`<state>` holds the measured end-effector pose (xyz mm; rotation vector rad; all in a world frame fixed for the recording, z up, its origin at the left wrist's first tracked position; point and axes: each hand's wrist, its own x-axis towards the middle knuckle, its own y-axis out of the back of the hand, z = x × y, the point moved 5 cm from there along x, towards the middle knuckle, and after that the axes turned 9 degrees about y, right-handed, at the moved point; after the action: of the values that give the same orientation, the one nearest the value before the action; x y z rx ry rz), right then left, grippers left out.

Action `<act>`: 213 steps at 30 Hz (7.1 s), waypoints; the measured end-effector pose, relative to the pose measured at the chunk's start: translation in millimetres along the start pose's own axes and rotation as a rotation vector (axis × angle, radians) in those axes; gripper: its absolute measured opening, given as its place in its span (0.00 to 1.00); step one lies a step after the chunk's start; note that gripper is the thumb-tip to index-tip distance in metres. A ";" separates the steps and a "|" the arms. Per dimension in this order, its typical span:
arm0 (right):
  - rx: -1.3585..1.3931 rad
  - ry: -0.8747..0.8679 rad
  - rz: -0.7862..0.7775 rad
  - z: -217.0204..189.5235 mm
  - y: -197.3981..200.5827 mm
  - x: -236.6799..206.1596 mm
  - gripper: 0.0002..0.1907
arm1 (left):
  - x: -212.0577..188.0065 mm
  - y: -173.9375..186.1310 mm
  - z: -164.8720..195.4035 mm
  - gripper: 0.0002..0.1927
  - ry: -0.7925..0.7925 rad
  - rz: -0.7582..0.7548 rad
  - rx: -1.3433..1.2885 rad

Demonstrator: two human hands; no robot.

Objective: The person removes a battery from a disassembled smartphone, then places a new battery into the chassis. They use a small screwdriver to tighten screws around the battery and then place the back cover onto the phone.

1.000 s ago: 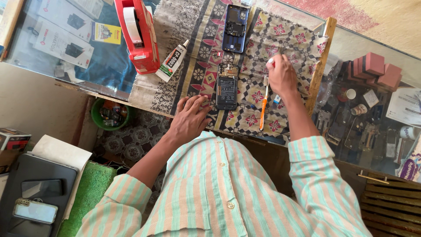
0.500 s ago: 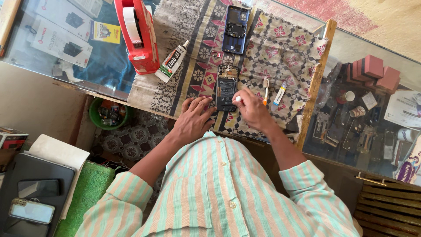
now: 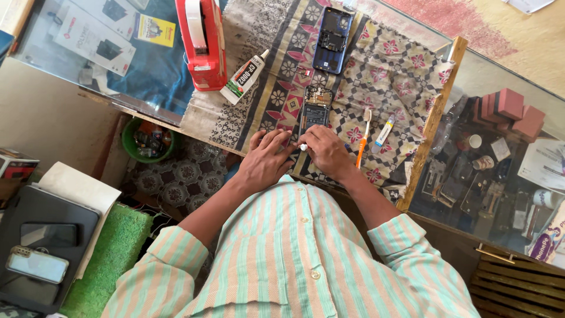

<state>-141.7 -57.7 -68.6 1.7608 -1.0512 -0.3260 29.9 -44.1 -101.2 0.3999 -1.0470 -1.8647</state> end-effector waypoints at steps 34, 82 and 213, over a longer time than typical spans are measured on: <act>0.783 -0.221 0.719 13.4 -18.8 -24.5 0.18 | -2.2 -1.0 1.5 0.22 -0.003 -0.027 0.039; 0.183 -0.020 0.487 -30.6 22.9 -0.9 0.16 | -1.4 -3.5 -1.5 0.23 -0.005 -0.042 0.027; -0.314 -0.612 -0.197 126.3 77.4 11.3 0.06 | 13.4 -6.8 9.7 0.22 -0.128 -0.104 -0.176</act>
<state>-254.8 -153.4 -55.8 1.5072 -1.1636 -1.1434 12.9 -49.2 -98.9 0.2378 -0.9520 -2.0796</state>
